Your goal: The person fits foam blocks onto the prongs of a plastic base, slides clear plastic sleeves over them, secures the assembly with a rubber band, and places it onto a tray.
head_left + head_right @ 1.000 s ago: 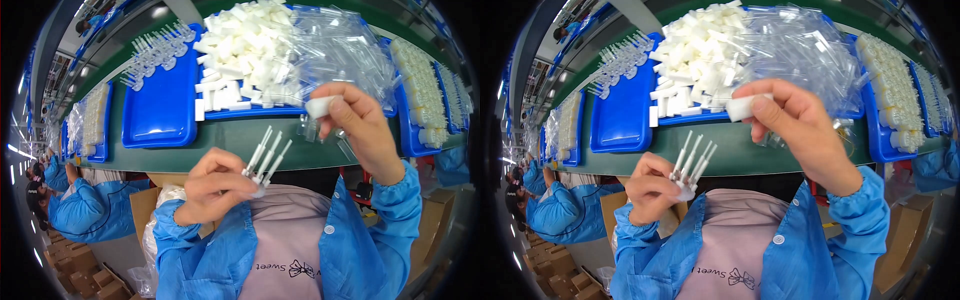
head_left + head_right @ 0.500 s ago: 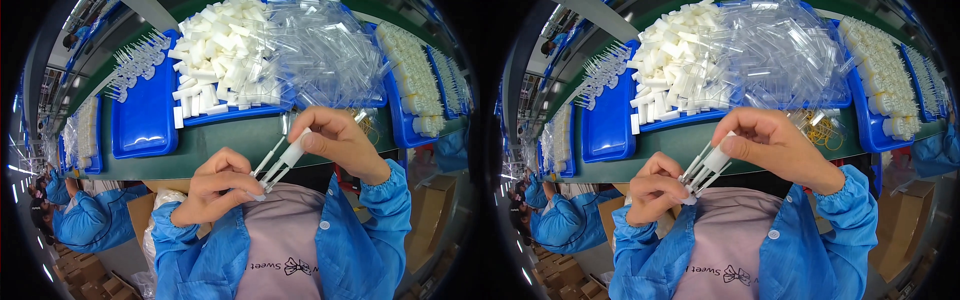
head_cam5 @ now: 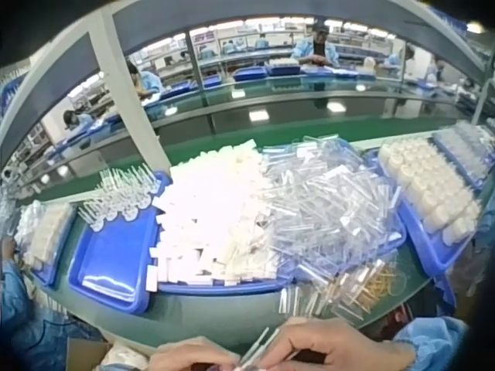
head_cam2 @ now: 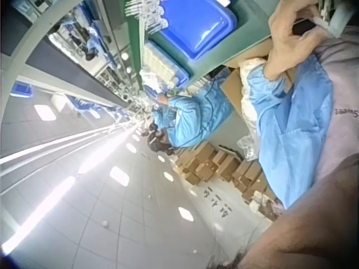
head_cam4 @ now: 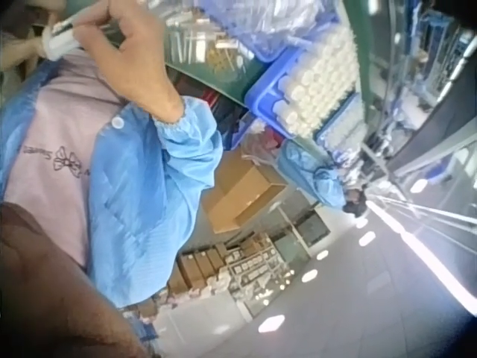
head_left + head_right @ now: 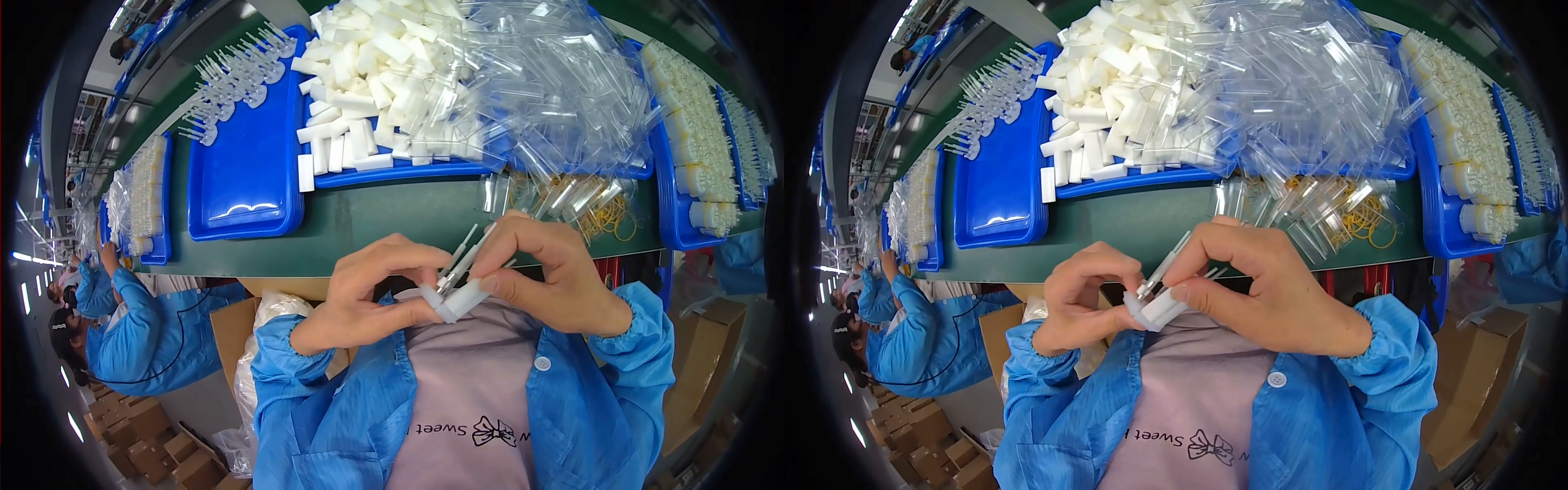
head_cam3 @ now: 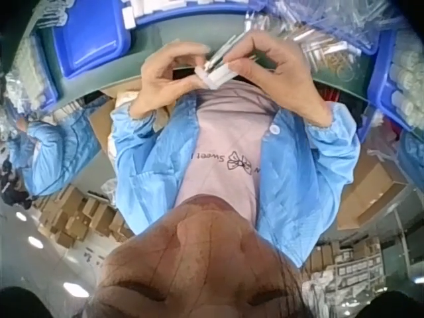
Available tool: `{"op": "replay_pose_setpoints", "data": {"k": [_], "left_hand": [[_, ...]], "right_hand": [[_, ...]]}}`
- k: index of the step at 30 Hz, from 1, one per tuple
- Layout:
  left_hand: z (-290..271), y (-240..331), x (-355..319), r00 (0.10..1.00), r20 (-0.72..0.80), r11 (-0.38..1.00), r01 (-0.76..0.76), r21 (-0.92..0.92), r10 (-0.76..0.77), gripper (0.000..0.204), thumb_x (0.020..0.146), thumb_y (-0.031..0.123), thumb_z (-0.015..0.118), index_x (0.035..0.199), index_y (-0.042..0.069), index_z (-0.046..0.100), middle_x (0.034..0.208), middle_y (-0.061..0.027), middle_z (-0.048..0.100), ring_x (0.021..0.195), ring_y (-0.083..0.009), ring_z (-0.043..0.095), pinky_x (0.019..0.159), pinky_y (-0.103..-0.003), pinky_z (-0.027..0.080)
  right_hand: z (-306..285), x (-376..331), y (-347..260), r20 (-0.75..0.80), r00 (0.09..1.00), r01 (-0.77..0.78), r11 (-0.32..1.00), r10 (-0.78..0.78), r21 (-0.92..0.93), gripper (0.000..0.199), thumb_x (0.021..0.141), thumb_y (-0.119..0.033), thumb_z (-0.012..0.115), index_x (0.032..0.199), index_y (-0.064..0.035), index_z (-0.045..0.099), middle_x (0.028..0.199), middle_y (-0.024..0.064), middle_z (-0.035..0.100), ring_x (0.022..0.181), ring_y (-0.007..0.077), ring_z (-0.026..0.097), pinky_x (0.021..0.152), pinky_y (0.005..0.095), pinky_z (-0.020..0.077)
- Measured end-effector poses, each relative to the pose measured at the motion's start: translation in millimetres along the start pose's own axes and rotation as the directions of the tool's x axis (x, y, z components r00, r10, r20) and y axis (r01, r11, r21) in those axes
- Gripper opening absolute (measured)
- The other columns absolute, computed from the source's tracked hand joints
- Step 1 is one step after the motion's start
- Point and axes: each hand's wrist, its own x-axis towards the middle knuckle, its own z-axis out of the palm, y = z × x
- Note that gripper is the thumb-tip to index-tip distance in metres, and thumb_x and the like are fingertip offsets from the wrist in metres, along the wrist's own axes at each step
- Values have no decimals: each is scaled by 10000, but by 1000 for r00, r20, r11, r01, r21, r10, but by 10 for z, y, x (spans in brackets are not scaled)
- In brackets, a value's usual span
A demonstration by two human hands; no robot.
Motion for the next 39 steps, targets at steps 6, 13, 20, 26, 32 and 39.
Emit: {"op": "replay_pose_setpoints", "data": {"k": [6, 13, 20, 26, 32, 39], "left_hand": [[-121, -58, -58, 990, 103, 963, -115, 244, 92, 267, 653, 29, 782, 900, 42, 682, 858, -77, 620, 782, -177, 602, 649, -288, 480], [-209, -131, -222, 999, -43, 983, -2, 181, 10, 239, 669, -18, 763, 887, 27, 676, 871, -85, 609, 774, -143, 586, 630, -253, 465], [-288, -197, -425, 970, -225, 988, -62, 141, 93, 247, 675, -62, 737, 904, -5, 662, 893, -94, 596, 768, -131, 571, 646, -232, 475], [-451, -237, -537, 880, -451, 988, -121, 94, 151, 242, 758, -42, 686, 993, -19, 631, 989, -98, 557, 824, -126, 560, 710, -232, 478], [-424, -182, -332, 822, -444, 896, -169, 410, 357, 188, 805, -20, 658, 991, -1, 655, 991, -84, 566, 875, -144, 552, 759, -240, 455], [-383, -108, -223, 827, -407, 841, -137, 523, 388, 161, 790, -14, 670, 948, 9, 680, 934, -94, 601, 836, -170, 567, 718, -249, 459]], "right_hand": [[-72, 143, -77, 65, 997, 68, 953, -51, -294, 167, 753, -37, 662, 919, -40, 634, 885, 71, 628, 827, 218, 564, 758, 329, 420], [-46, 1002, -161, 150, 892, 397, 580, -427, -711, 227, 695, -25, 658, 918, -50, 622, 974, 91, 600, 943, 253, 549, 804, 378, 420], [162, 1637, 455, 553, 809, 550, -76, -201, -832, 115, 727, -45, 573, 796, -95, 650, 864, 56, 595, 958, 211, 558, 797, 336, 403], [107, 1650, 320, 260, 858, 457, 426, -442, -781, 198, 753, -106, 642, 948, -80, 616, 854, 41, 612, 821, 206, 603, 711, 328, 448], [134, 1501, 82, 55, 983, -186, 913, 178, 363, 257, 852, -227, 643, 1014, -35, 586, 867, 20, 597, 759, 96, 599, 694, 224, 496], [89, 1458, 123, 39, 986, -166, 914, 163, 370, 283, 835, -253, 666, 1000, -34, 595, 876, 32, 607, 791, 110, 601, 768, 257, 497]]}}
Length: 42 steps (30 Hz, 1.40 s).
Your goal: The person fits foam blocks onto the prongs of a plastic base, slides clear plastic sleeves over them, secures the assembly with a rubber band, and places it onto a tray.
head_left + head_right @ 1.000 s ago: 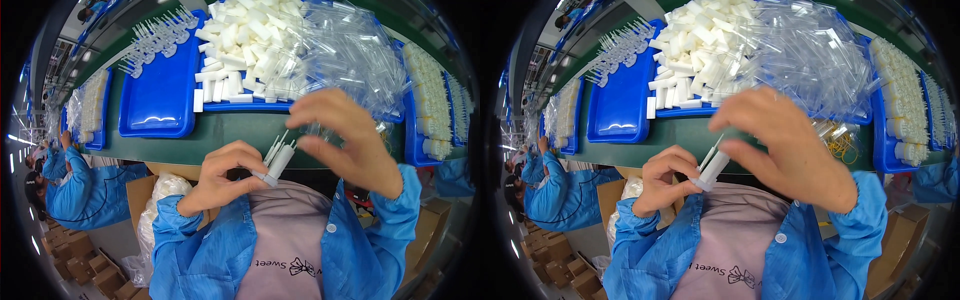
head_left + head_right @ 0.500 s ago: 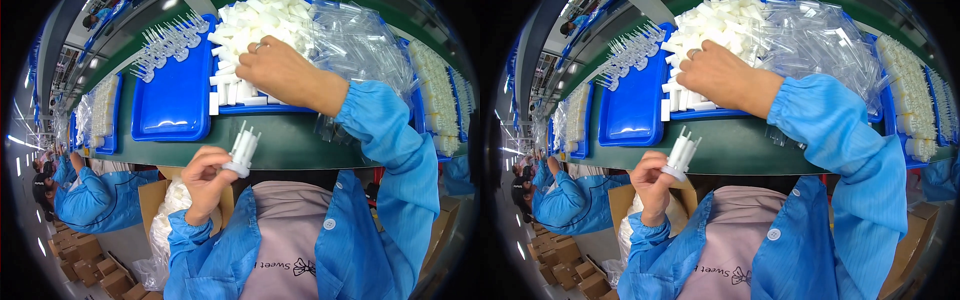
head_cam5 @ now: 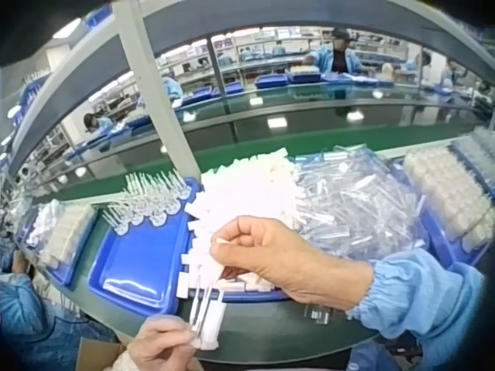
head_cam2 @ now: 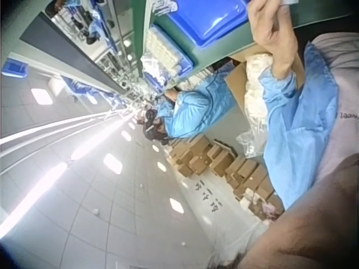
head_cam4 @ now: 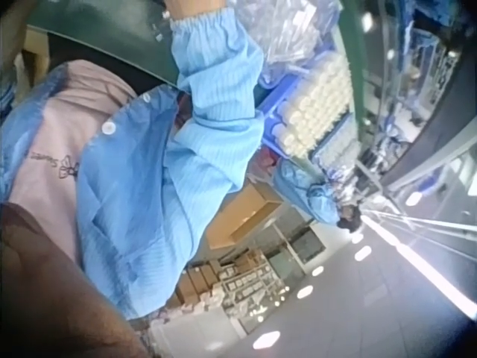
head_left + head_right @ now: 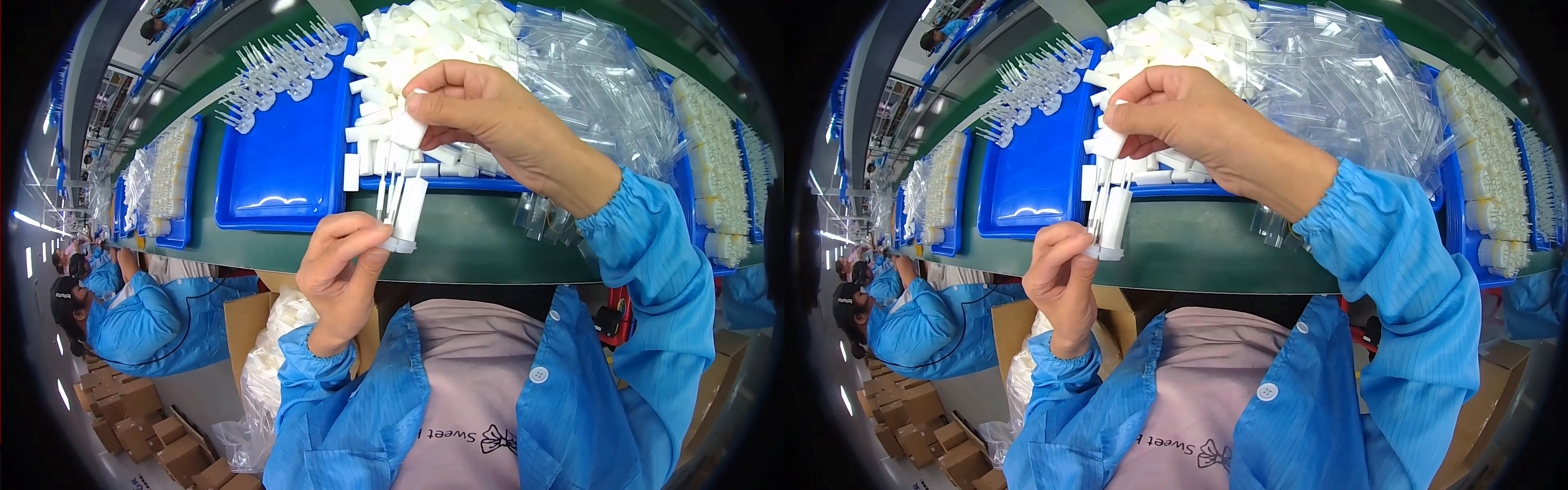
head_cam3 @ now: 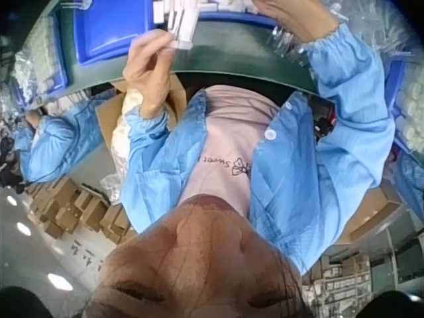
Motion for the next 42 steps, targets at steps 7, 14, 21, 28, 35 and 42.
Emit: {"op": "replay_pose_setpoints", "data": {"k": [7, 14, 21, 28, 35, 42], "left_hand": [[3, 6, 43, 999, -1, 999, -40, 2, 40, 157, 787, -16, 668, 942, 8, 681, 923, -92, 608, 828, -177, 572, 699, -251, 463], [-98, 19, 78, 982, 122, 981, -160, 107, 147, 225, 713, -46, 699, 921, 41, 693, 870, -73, 625, 795, -204, 581, 701, -288, 454], [-165, 23, 129, 942, 278, 973, -215, 80, 186, 257, 704, -40, 711, 945, 44, 682, 941, -85, 612, 796, -199, 581, 708, -286, 455], [67, 13, 63, 996, -23, 996, -87, -33, 86, 512, 774, -2, 689, 1241, -3, 482, 1153, -160, 496, 878, -203, 610, 836, -308, 497], [125, -149, -77, 946, 147, 866, 324, -381, -290, 286, 832, -54, 601, 1114, -50, 549, 1071, -89, 524, 982, -182, 592, 842, -271, 479], [155, -203, -179, 881, -70, 754, 356, -552, -467, 274, 855, 145, 626, 1090, 32, 544, 1063, -100, 577, 872, -168, 588, 800, -298, 479]], "right_hand": [[-16, -15, 18, 57, 998, -20, 999, 22, -26, 285, 845, -266, 656, 1007, -39, 599, 888, 30, 616, 814, 106, 593, 775, 244, 480], [-155, -74, -96, 184, 982, -4, 968, 51, -250, 250, 836, -265, 670, 926, -33, 642, 909, 26, 629, 844, 94, 569, 803, 236, 445], [-21, -161, -39, 330, 935, -26, 954, 129, -299, 201, 819, -231, 675, 857, -35, 653, 821, 8, 631, 805, 79, 545, 795, 239, 417], [99, -269, -8, 271, 962, 108, 950, -26, -293, 189, 818, -211, 660, 811, -23, 640, 792, 26, 625, 775, 91, 542, 752, 262, 424], [108, -139, -13, 265, 962, 168, 913, -69, -373, 212, 790, -219, 644, 814, -9, 657, 742, 57, 632, 717, 110, 561, 634, 265, 442], [-184, 61, 179, 481, 815, 422, -238, -323, -875, 107, 710, -75, 611, 812, -91, 640, 863, 53, 556, 896, 229, 549, 742, 342, 410]]}}
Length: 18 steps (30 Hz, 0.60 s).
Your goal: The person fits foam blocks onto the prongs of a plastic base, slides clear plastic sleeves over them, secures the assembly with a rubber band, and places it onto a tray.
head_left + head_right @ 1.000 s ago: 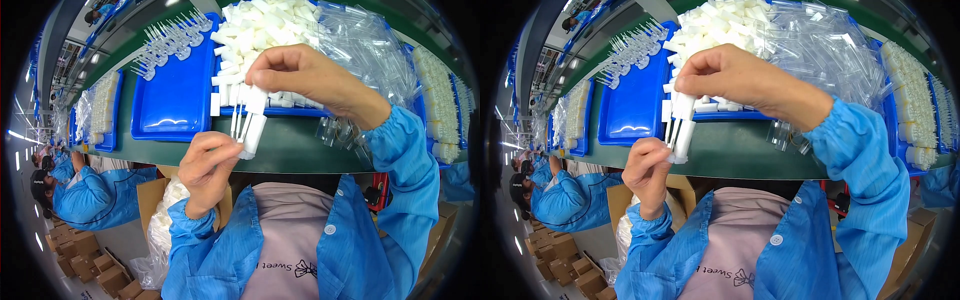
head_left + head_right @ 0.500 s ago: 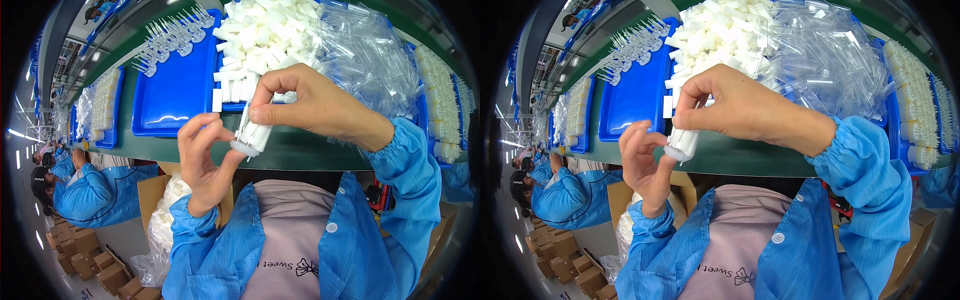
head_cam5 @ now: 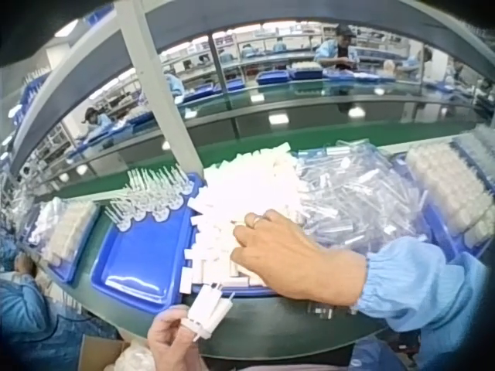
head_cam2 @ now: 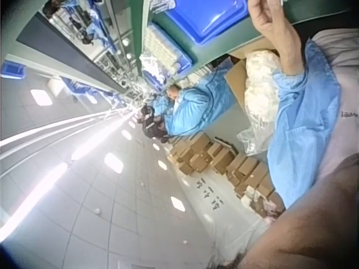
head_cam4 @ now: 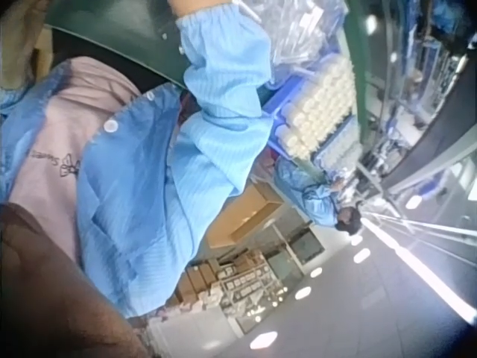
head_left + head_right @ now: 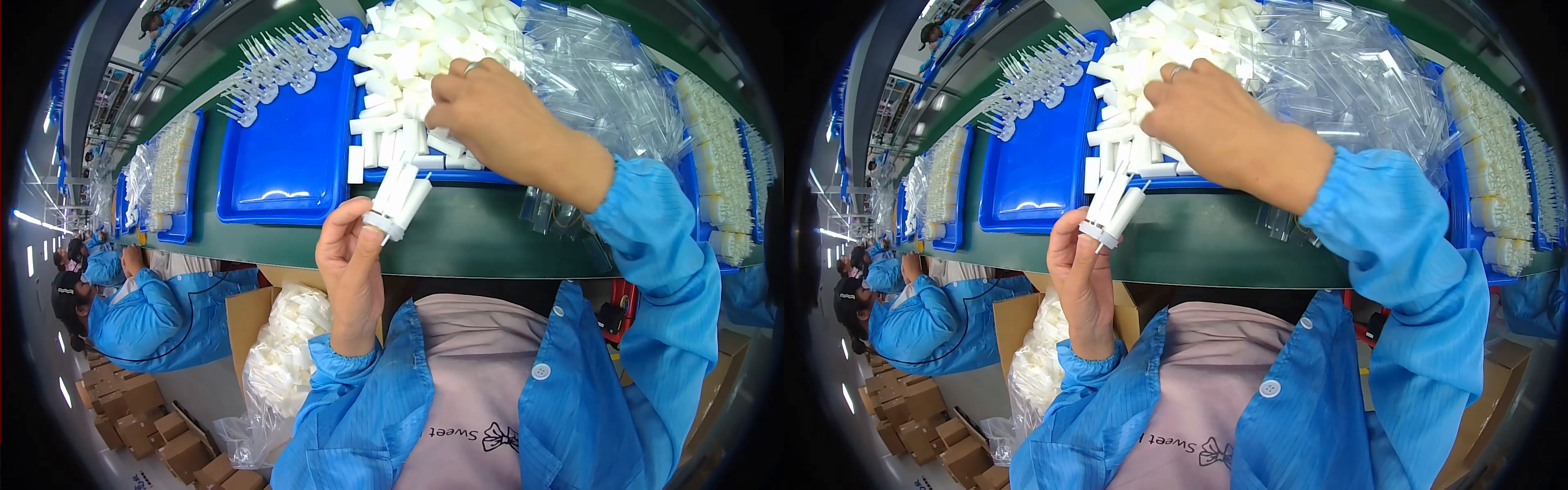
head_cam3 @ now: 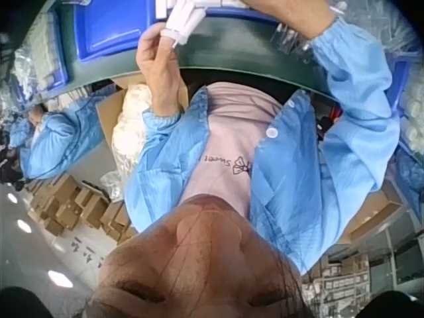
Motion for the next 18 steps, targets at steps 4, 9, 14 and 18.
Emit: {"op": "replay_pose_setpoints", "data": {"k": [4, 9, 14, 18], "left_hand": [[-61, -15, -15, 997, -1, 985, 77, -156, -78, 393, 851, 227, 654, 1167, 41, 511, 1117, -110, 575, 953, -190, 589, 859, -327, 482], [-24, 69, -50, 988, 141, 918, 114, -380, -65, 495, 814, 156, 697, 1231, 15, 472, 1176, -91, 524, 1095, -181, 522, 929, -304, 415], [-27, 34, -62, 991, 124, 950, 76, -302, -40, 581, 778, 128, 729, 1272, 12, 445, 1196, -90, 515, 1121, -185, 510, 949, -312, 405], [-25, 25, -54, 999, 54, 965, 15, -262, -1, 613, 754, 60, 737, 1291, 43, 441, 1121, -55, 513, 1050, -154, 523, 915, -286, 420]], "right_hand": [[164, 43, -62, -9, 998, 64, 993, -65, -97, 138, 693, -58, 607, 828, -87, 620, 865, 58, 550, 896, 225, 551, 763, 336, 403], [213, 137, -115, -12, 1000, -23, 1000, 23, -6, 193, 705, -34, 586, 893, -77, 571, 845, 73, 563, 890, 239, 562, 764, 348, 408], [227, 232, -100, -64, 994, -85, 990, 93, 115, 193, 711, -21, 574, 895, -78, 578, 836, 77, 563, 876, 255, 563, 748, 355, 418], [273, 281, -138, -121, 991, 75, 987, -58, 139, 135, 710, -42, 585, 831, -90, 621, 830, 68, 548, 866, 236, 565, 744, 338, 419]]}}
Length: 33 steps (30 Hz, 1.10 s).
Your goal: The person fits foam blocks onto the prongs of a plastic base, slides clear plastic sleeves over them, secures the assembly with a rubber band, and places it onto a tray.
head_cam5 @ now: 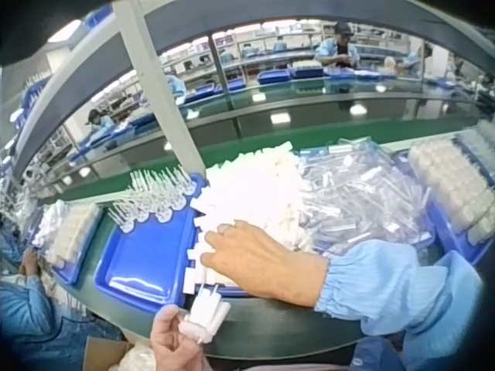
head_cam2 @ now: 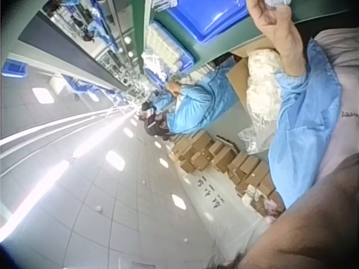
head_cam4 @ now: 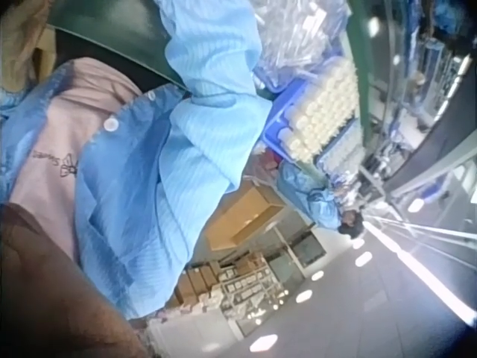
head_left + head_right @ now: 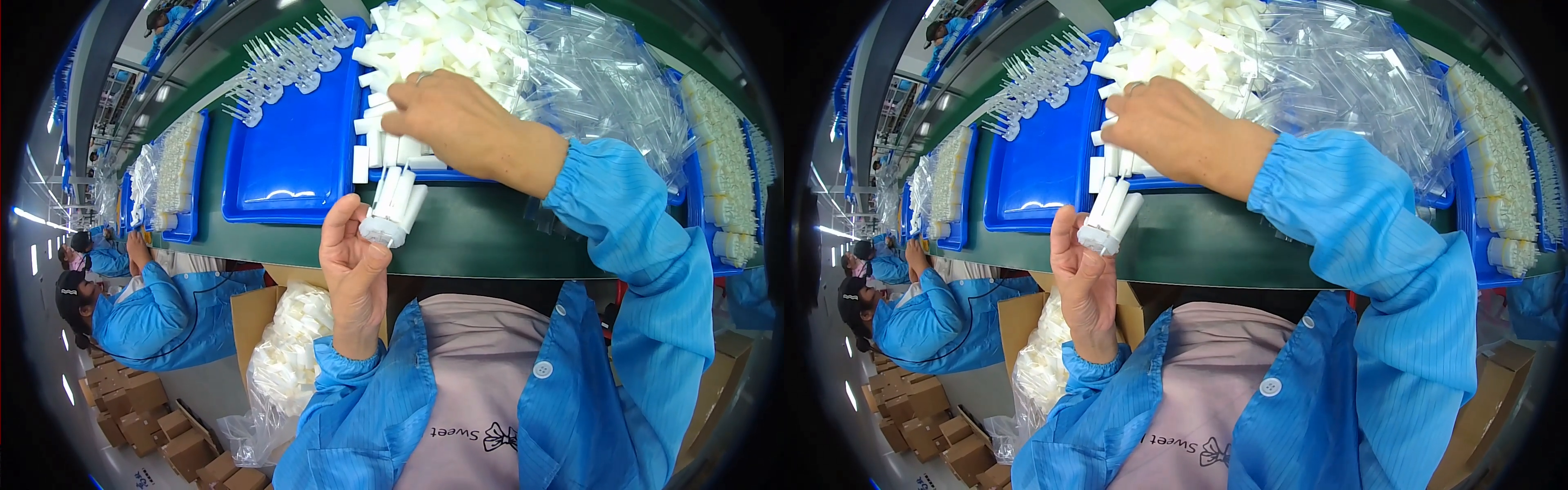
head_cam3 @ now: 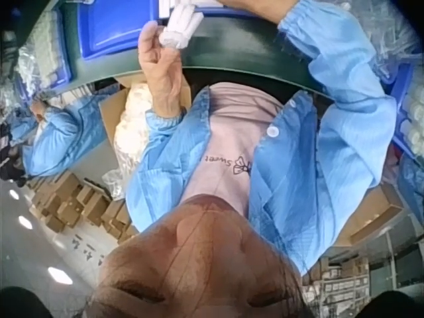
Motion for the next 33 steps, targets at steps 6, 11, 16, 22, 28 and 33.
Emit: {"op": "replay_pose_setpoints", "data": {"k": [6, 11, 16, 22, 28, 33], "left_hand": [[22, 25, -1, 999, -41, 999, -17, 42, 19, 620, 744, 37, 740, 1287, 82, 445, 1019, -14, 492, 949, -112, 525, 836, -246, 442], [21, 33, -30, 999, -26, 997, -44, 65, 46, 600, 746, 26, 735, 1268, 84, 446, 996, -9, 482, 923, -100, 522, 806, -234, 446], [-41, 2, -57, 958, 127, 858, -288, 426, 259, 389, 735, -26, 725, 1095, 26, 588, 958, -35, 494, 824, -114, 510, 720, -221, 433], [47, 32, -108, 929, 250, 769, -367, 524, 273, 204, 724, -61, 716, 909, 17, 689, 916, -64, 529, 768, -122, 511, 648, -215, 430], [73, 24, -106, 942, 216, 795, -334, 506, 258, 193, 773, -47, 681, 956, 13, 679, 954, -72, 533, 801, -125, 525, 670, -212, 439], [111, 60, -109, 955, 197, 843, -288, 455, 220, 183, 804, -25, 663, 986, -9, 661, 988, -74, 516, 832, -104, 525, 701, -194, 446]], "right_hand": [[117, 43, -42, 233, 961, 218, 928, -150, -303, 67, 692, -112, 625, 663, -136, 681, 827, 13, 567, 835, 161, 581, 767, 299, 418], [141, 60, 58, 191, 969, 205, 944, -158, -260, 33, 661, -86, 640, 649, -107, 662, 835, 40, 541, 806, 182, 571, 773, 302, 420], [-53, 63, 85, 48, 999, 16, 995, -21, 103, 97, 694, -79, 666, 784, -96, 635, 896, 55, 567, 849, 251, 583, 749, 367, 446], [-394, 21, -45, 60, 998, -39, 957, 22, 286, 110, 761, -89, 652, 864, -95, 613, 839, 80, 589, 821, 304, 598, 697, 409, 468], [-490, -81, -83, 31, 999, -19, 952, 10, 305, 160, 739, -62, 654, 878, -94, 582, 860, 71, 579, 797, 293, 600, 660, 387, 471], [-496, -108, -107, 21, 1000, -14, 940, 8, 342, 209, 717, -28, 661, 896, -82, 567, 905, 63, 573, 794, 287, 599, 654, 367, 478]]}}
